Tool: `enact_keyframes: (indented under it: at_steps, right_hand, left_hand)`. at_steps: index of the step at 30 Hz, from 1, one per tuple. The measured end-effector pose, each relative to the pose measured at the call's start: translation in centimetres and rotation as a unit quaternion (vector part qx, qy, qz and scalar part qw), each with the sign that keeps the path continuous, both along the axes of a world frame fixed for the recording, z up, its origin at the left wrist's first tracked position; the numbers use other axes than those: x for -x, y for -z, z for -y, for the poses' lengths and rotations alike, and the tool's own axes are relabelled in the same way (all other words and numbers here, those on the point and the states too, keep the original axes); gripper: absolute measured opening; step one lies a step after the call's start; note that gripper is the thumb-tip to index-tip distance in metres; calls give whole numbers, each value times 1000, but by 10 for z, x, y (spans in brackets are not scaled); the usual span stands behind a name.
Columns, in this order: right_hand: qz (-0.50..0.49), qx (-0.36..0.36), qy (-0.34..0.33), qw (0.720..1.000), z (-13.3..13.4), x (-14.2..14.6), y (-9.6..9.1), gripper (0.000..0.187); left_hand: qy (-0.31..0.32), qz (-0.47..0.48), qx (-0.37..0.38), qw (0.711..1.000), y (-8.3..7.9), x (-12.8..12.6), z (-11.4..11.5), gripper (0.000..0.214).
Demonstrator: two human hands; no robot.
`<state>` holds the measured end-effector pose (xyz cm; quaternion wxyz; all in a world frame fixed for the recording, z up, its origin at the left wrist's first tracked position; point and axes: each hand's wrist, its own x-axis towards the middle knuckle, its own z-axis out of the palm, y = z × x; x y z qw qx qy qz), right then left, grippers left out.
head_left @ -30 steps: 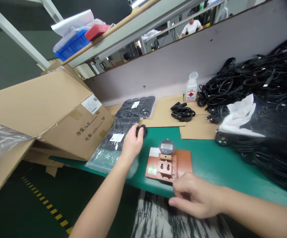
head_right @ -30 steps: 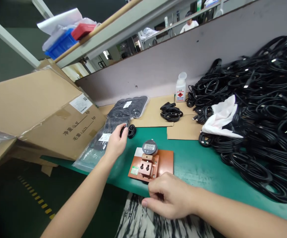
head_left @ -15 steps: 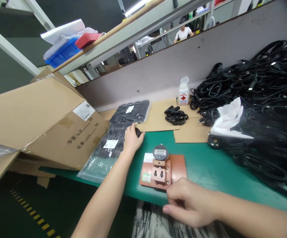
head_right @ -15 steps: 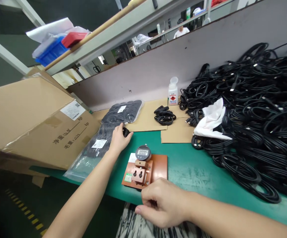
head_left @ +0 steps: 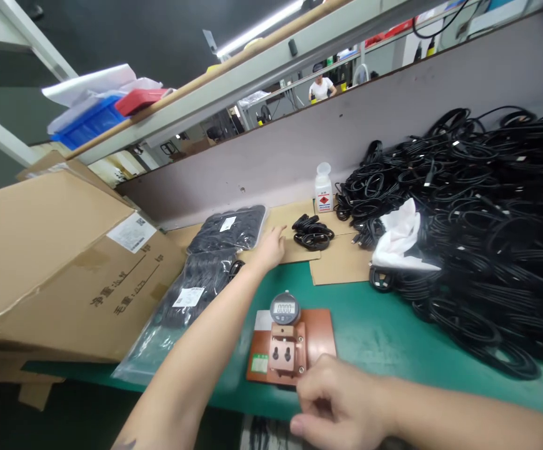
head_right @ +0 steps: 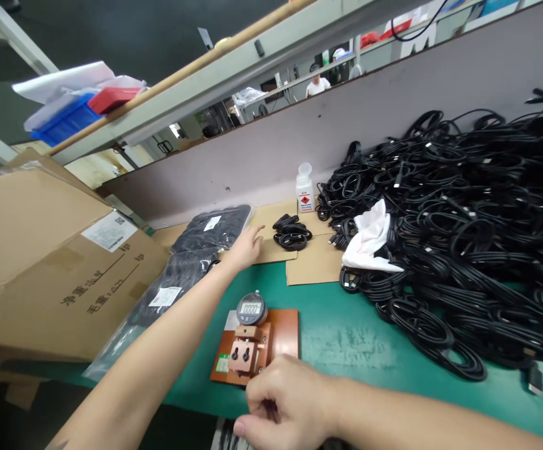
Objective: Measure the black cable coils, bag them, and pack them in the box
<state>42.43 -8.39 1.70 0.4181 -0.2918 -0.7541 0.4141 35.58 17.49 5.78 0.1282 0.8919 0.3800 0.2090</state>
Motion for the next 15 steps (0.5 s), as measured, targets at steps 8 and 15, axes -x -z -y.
enact_keyframes:
  at_steps: [8, 15]
  right_hand:
    - [4, 18, -64, 998, -13, -9, 2, 33]
    - [7, 25, -51, 998, -13, -7, 5, 34]
  left_hand:
    - [-4, 1, 103, 995, 11, -69, -50, 33]
    - [-74, 80, 148, 983, 10, -59, -50, 30]
